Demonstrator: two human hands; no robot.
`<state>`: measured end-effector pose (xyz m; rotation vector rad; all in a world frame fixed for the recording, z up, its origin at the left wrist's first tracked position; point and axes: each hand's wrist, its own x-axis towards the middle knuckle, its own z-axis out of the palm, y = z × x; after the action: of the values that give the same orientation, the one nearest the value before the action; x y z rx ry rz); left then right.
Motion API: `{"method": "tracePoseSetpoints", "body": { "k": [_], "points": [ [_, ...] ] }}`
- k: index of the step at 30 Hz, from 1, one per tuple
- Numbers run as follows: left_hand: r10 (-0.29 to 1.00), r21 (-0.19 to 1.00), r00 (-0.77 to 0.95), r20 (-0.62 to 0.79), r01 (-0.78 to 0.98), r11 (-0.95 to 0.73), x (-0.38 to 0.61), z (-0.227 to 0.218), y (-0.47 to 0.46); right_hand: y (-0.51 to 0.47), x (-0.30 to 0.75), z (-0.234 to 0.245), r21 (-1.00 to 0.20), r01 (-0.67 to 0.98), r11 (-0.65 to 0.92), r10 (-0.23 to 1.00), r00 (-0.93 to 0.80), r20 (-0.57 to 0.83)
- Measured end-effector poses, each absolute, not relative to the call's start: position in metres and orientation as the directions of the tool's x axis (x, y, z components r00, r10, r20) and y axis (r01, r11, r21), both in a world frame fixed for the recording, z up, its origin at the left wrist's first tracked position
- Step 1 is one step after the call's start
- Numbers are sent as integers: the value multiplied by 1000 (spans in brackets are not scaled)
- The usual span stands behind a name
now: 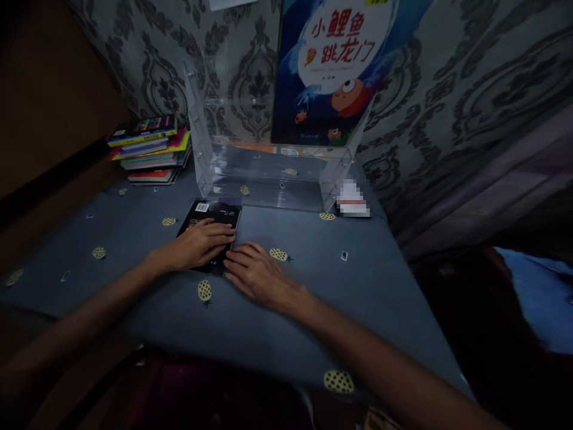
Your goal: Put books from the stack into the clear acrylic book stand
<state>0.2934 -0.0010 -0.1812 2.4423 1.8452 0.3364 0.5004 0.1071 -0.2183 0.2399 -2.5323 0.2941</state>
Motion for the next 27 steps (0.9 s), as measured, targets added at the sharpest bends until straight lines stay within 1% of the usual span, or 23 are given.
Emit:
{"method": "tracePoseSetpoints", "body": {
  "k": [4,10,13,18,21,27],
  "points": [
    [960,143,246,136,954,-265,299,-182,-2,105,500,-217,-149,-229,962,-108,-819,563],
    [962,220,233,144,940,-260,299,-180,-16,101,503,-213,-156,-297,942,-162,-810,564],
    [962,235,238,134,935,-264,303,-177,-26,100,503,-212,-165,-308,937,-161,-801,576],
    [964,193,229,138,948,-253,310,-178,-32,100,503,-211,-185,-305,934,-153,-811,565],
    [966,170,214,146,956,-238,312,-181,-35,99,503,-211,-175,-295,939,-153,-818,555],
    [957,143,182,228,965,-218,320,-189,-58,99,503,-212,-144,-327,934,-184,-787,589]
  ]
}}
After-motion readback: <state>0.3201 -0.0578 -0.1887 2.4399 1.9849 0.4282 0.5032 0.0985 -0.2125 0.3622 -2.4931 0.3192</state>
